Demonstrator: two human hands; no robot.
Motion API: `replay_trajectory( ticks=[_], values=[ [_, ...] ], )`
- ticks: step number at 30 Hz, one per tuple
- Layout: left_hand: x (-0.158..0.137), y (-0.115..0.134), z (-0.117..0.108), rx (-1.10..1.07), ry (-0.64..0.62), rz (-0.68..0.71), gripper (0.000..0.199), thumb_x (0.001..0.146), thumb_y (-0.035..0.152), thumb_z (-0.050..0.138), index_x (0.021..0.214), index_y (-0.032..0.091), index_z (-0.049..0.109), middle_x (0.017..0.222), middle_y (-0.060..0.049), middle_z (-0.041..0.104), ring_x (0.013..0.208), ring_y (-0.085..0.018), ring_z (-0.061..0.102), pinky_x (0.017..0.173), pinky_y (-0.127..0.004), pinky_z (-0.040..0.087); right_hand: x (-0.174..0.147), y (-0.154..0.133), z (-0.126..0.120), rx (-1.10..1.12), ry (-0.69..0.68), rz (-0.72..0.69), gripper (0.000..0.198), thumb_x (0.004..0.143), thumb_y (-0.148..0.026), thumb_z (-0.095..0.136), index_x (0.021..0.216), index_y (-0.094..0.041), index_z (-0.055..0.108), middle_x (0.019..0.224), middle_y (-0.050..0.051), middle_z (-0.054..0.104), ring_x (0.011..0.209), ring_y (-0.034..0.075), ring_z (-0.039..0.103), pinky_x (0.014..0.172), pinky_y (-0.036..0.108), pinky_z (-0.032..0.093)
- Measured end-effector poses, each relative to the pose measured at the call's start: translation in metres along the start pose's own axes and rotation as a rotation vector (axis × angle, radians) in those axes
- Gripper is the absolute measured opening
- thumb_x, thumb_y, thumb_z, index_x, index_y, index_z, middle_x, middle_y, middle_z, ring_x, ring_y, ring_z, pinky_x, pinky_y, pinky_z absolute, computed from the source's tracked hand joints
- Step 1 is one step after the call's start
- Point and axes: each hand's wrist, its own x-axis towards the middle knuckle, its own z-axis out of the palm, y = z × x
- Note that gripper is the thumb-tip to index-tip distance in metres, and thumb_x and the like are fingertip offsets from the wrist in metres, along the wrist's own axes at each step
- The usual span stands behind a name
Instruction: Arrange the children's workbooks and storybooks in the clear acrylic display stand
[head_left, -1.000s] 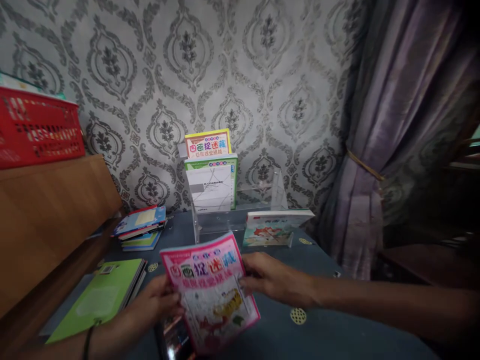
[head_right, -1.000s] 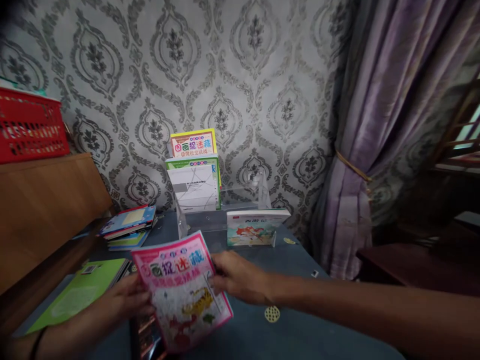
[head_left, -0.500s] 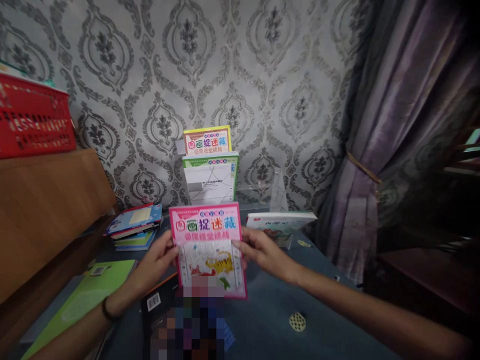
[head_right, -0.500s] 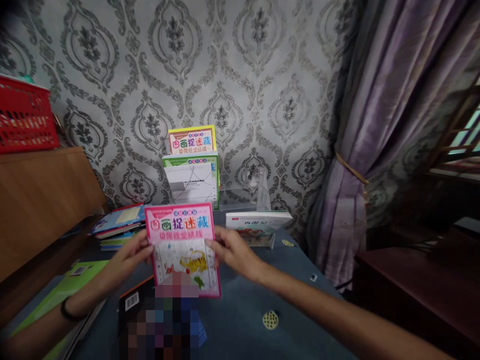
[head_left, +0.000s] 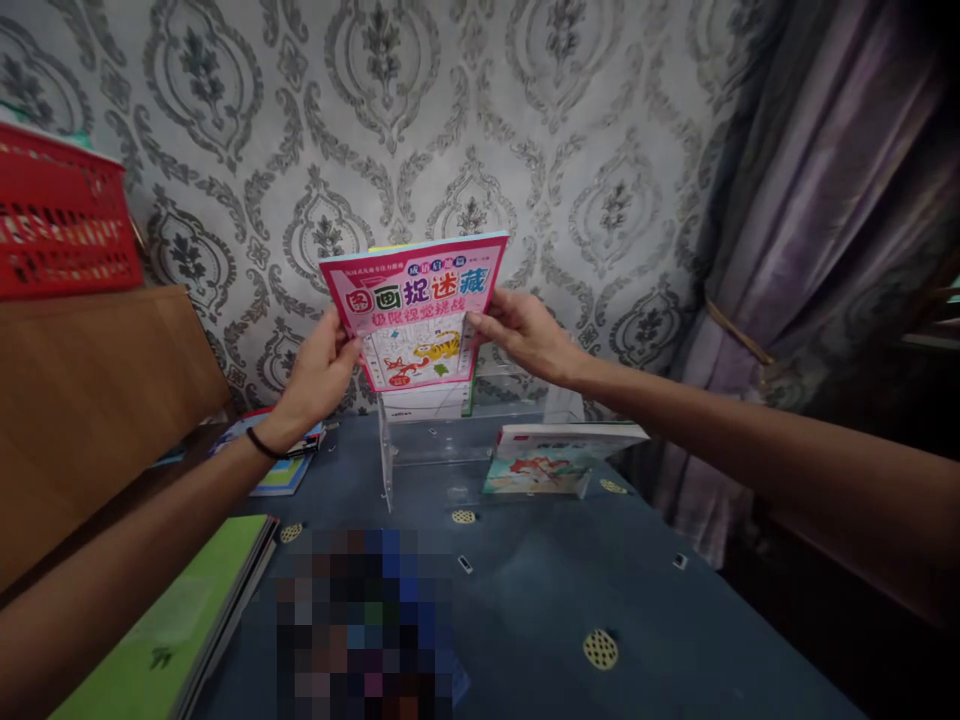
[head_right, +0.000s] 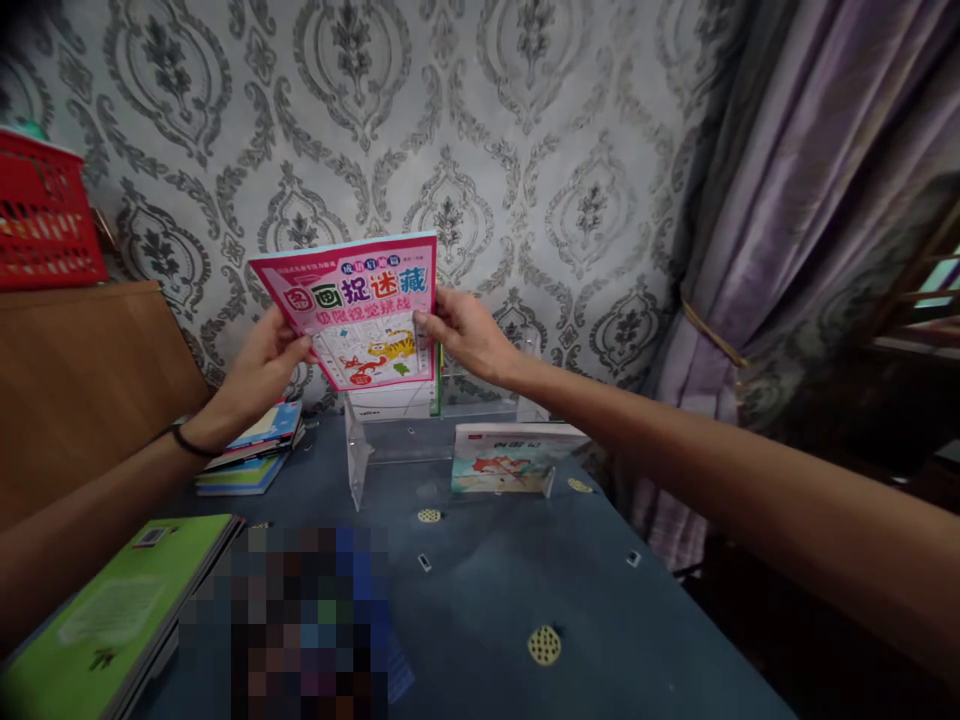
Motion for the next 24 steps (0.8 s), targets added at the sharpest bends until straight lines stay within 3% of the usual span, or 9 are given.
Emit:
replay_trajectory(
  ticks=[13, 24],
  values=[
    [-0.001, -0.011, 0.015, 0.009, -0.035, 0.049, 0.034, 0.085, 0.017, 0.055, 0.118, 0.017, 0.056, 0.120, -0.010, 0.068, 0.113, -0.025, 0.064, 0.092, -0.041, 0.057, -0.008, 0.026, 0.001, 0.004, 0.088, -0.033, 0.054, 0.088, -0.063, 0.061, 0.124, -0.023, 0.059, 0.119, 0.008, 0.069, 0.109, 0.026, 0.065, 0.088, 0.045, 0.061],
    [-0.010, -0.017, 0.015, -0.054, -0.076, 0.033, 0.037, 0.081, 0.026, 0.065, 0.117, 0.019, 0.062, 0.117, -0.009, 0.071, 0.103, -0.022, 0.067, 0.090, -0.036, 0.057, -0.020, 0.041, 0.003, 0.051, 0.074, -0.062, 0.046, 0.090, -0.056, 0.061, 0.122, -0.022, 0.060, 0.122, 0.008, 0.069, 0.105, 0.023, 0.066, 0.091, 0.043, 0.059]
  ],
)
